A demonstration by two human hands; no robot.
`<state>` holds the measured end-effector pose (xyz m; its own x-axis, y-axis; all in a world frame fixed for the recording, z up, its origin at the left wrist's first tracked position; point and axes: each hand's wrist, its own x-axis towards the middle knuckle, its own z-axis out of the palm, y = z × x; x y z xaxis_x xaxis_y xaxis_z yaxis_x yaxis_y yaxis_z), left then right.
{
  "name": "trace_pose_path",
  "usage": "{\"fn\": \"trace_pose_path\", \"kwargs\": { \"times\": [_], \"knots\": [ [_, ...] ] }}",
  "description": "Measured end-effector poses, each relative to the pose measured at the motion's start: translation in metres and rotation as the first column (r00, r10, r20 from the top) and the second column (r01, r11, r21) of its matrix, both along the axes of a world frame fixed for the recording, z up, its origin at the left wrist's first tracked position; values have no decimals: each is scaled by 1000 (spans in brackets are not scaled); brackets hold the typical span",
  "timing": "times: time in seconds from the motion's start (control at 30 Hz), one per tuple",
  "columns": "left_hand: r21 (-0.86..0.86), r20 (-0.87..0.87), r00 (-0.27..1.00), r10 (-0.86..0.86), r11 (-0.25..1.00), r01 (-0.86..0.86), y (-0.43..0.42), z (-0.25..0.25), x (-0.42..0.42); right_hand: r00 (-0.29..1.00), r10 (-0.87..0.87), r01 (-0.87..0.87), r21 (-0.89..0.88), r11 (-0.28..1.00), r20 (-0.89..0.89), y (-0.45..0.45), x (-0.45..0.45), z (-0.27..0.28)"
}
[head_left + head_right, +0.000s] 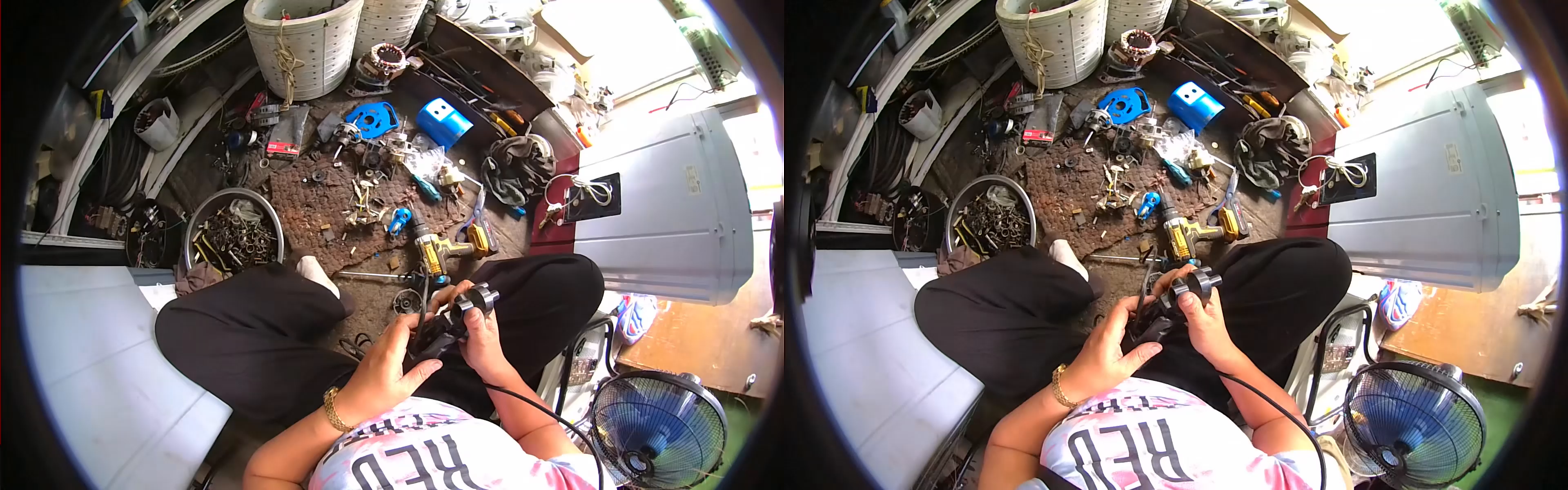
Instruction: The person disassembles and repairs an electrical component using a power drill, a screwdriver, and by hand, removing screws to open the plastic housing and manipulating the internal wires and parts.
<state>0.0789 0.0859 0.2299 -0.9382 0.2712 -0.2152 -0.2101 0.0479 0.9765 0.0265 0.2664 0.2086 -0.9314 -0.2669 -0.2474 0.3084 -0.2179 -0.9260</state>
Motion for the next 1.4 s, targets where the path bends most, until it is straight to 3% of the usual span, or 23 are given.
{"fn": "trace_pose_path", "kwargs": {
  "times": [0.13,0.23,0.3,0.4,0.57,0.63,0.77,0.83,0.93,1.07,1.2,1.37,1.4],
  "knots": [
    [-31,-216,976,37,999,-45,3,-6,0,998,38,-36,-27,999,49,4,1,6],
    [-13,-224,970,95,995,-100,-5,-10,-8,995,90,-89,-22,996,48,7,0,-2],
    [349,207,971,122,918,-190,-11,-6,-14,991,106,-103,-40,994,83,5,1,-1],
    [576,429,889,159,711,-405,-16,-9,-32,985,169,-167,-57,984,37,-3,1,6],
    [628,442,854,274,586,-513,-70,-13,-97,974,220,-217,-57,974,55,-4,-1,0],
    [648,510,833,212,542,-535,-102,-10,-125,974,223,-223,-15,975,35,-2,-2,-3],
    [709,453,862,228,494,-503,-166,-28,-170,975,222,-222,20,975,23,-3,-4,-1],
    [757,326,937,128,558,-340,-176,-16,-176,980,200,-200,13,980,21,-5,-7,-2],
    [559,238,928,288,740,-374,-170,10,-172,980,194,-196,50,979,48,-4,-5,-7],
    [568,-70,942,328,789,-232,-185,4,-175,975,210,-215,57,975,73,-3,-8,-12],
    [636,68,831,552,618,-462,-165,30,-173,954,296,-297,7,955,53,-2,-9,-13],
    [874,211,914,347,353,-335,-200,28,-191,945,326,-326,14,945,11,-5,-9,-6],
    [839,194,903,384,412,-355,-200,34,-189,948,318,-319,15,948,24,-3,-9,-8]
  ]
}}
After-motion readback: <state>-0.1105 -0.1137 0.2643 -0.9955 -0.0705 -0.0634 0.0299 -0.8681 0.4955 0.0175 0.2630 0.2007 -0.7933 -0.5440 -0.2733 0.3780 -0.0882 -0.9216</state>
